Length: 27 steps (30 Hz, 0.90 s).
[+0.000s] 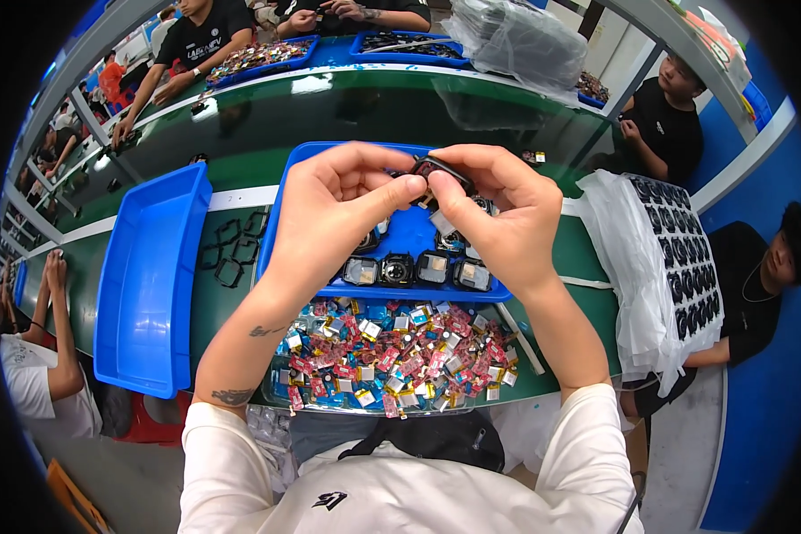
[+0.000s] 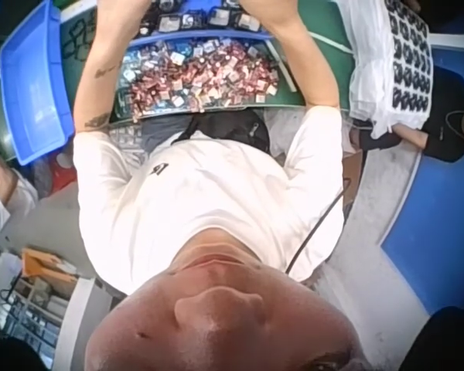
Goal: Assemble small electronic components on a production line, specifically applying small stickers or pads to circular parts.
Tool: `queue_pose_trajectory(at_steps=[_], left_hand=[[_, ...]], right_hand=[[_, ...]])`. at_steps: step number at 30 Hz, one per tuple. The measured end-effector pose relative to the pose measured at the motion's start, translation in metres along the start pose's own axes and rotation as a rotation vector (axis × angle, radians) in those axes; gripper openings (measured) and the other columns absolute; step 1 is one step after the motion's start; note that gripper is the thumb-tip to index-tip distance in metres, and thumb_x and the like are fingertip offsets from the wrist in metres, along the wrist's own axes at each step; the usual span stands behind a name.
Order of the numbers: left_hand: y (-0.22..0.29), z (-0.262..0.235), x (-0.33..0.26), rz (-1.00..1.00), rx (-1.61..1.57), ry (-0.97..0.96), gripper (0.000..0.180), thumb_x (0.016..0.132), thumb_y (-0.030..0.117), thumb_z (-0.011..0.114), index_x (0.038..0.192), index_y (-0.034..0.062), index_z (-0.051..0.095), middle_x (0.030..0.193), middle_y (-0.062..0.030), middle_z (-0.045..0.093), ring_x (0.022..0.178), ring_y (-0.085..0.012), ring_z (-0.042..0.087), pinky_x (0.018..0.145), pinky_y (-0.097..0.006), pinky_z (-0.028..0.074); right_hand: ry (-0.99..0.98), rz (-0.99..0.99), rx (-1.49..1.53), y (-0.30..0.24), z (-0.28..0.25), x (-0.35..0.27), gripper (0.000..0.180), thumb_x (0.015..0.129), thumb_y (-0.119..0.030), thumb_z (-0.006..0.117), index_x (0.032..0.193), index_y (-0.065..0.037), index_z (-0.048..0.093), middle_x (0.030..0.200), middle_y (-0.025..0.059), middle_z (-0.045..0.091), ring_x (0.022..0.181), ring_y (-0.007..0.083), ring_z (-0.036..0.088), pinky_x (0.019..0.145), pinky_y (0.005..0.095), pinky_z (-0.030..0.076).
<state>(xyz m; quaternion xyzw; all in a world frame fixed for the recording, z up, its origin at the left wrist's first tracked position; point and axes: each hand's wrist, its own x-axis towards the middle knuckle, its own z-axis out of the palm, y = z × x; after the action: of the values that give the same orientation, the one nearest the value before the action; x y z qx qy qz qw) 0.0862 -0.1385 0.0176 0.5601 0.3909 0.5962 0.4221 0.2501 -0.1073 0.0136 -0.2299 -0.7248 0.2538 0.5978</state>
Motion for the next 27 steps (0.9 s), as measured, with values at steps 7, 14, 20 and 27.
queue_pose_trajectory(at_steps=[7,14,20,27], left_hand=[[-0.023,-0.02,0.034,0.049,0.226,-0.017,0.017,0.078,0.017,0.072,0.084,0.0013,0.07,0.074,0.0007,0.064,0.066,-0.0026,0.052,0.059,-0.019,0.041],[-0.133,-0.152,0.169,-0.187,0.761,0.452,0.032,0.07,0.037,0.073,0.086,0.0092,0.073,0.085,-0.0101,0.069,0.081,-0.0234,0.066,0.074,-0.032,0.049],[-0.189,-0.172,0.185,-0.604,0.827,0.159,0.043,0.055,0.029,0.082,0.086,0.0023,0.071,0.09,-0.0145,0.069,0.086,-0.026,0.067,0.074,-0.036,0.051],[-0.128,-0.135,0.15,0.136,1.04,0.353,0.03,0.072,0.031,0.07,0.086,0.0043,0.071,0.086,-0.0138,0.069,0.077,-0.0266,0.067,0.07,-0.033,0.052]], right_hand=[[-0.164,0.198,-0.212,-0.006,-0.02,0.013,0.026,0.08,-0.007,0.067,0.105,0.0,0.063,0.093,0.0093,0.068,0.077,0.0105,0.065,0.066,0.0214,0.05],[-0.06,0.161,-0.235,-0.019,-0.038,0.022,0.023,0.082,-0.009,0.065,0.103,-0.001,0.063,0.092,0.0084,0.068,0.076,0.0105,0.065,0.069,0.022,0.05],[-0.143,0.218,-0.232,-0.017,-0.05,0.021,0.019,0.083,-0.009,0.064,0.099,0.001,0.064,0.083,0.0077,0.069,0.074,0.0102,0.065,0.066,0.0206,0.05],[-0.172,0.183,-0.225,-0.018,-0.049,0.024,0.014,0.078,-0.008,0.067,0.089,0.001,0.063,0.059,0.0014,0.061,0.051,0.004,0.053,0.048,0.0187,0.04]])
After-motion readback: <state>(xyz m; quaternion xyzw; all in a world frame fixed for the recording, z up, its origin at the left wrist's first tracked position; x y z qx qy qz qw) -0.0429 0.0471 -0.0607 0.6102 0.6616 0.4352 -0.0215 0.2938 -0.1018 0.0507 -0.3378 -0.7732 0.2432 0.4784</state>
